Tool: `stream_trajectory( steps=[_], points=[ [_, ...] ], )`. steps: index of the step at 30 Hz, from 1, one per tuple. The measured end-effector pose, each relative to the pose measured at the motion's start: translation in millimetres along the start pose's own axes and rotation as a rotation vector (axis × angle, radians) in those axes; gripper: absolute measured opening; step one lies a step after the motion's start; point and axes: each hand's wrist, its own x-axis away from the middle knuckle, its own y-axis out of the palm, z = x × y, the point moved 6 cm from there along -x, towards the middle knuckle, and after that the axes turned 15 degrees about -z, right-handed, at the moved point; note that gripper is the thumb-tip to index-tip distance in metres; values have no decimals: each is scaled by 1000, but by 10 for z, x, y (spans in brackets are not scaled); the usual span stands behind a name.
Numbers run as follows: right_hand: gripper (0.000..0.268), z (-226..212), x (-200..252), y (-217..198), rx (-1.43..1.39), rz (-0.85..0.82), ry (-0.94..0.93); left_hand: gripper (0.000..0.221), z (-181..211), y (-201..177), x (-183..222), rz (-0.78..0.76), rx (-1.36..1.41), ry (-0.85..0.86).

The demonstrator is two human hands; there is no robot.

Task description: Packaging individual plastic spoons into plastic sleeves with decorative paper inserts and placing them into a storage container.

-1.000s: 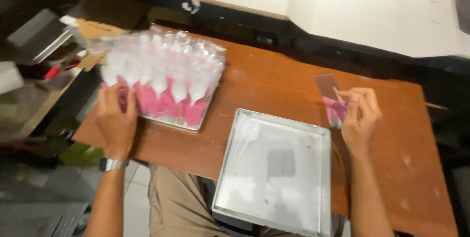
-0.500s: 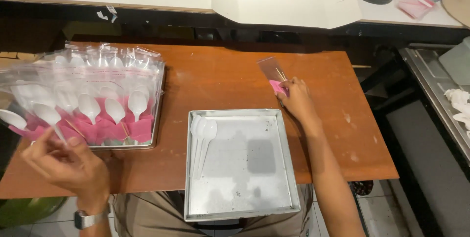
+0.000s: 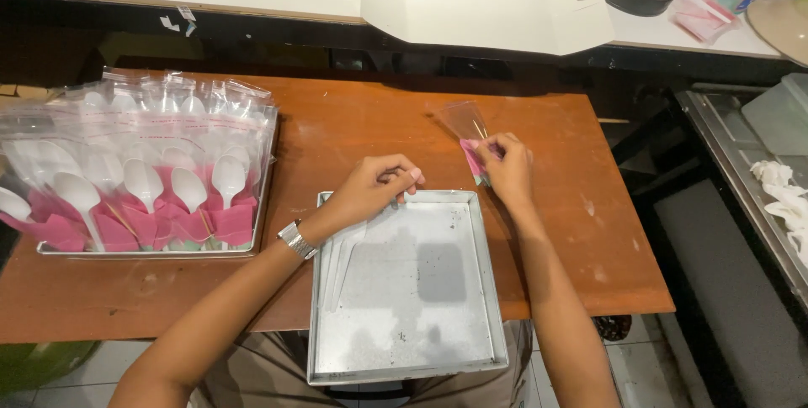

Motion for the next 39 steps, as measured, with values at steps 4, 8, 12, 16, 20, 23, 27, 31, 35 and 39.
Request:
stream_trajectory(
  steps=[4, 8, 12, 16, 20, 23, 27, 31, 35, 39],
  points=[
    [17, -305, 114, 80, -698, -79, 18, 28, -225, 83, -68, -5, 239, -84],
    [15, -584, 243, 366, -1021, -356, -105, 53, -170, 143, 10, 44, 339, -16],
    [17, -641, 363, 626, -883, -492, -170, 38, -59, -74, 84, 248, 361, 145],
    [22, -736, 442, 609, -810, -532, -186, 33, 0, -219, 133, 318, 359, 204],
    [17, -881, 482, 575, -664, -588, -285, 32, 5, -298, 192, 399, 370, 166],
    [14, -1015, 553, 524, -594, -597, -329, 26, -25, -314, 223, 436, 385, 161],
    [12, -1058, 532, 518, -558, -605, -379, 23, -130, -334, 217, 476, 420, 172],
    [14, -992, 524, 533, -555, -625, -368, 24, -126, -318, 223, 489, 435, 167],
    [15, -1071, 534, 510, -563, -629, -375, 31, -37, -274, 210, 419, 442, 181],
    [15, -996, 550, 552, -574, -604, -380, 31, 44, -192, 153, 274, 452, 172]
  ],
)
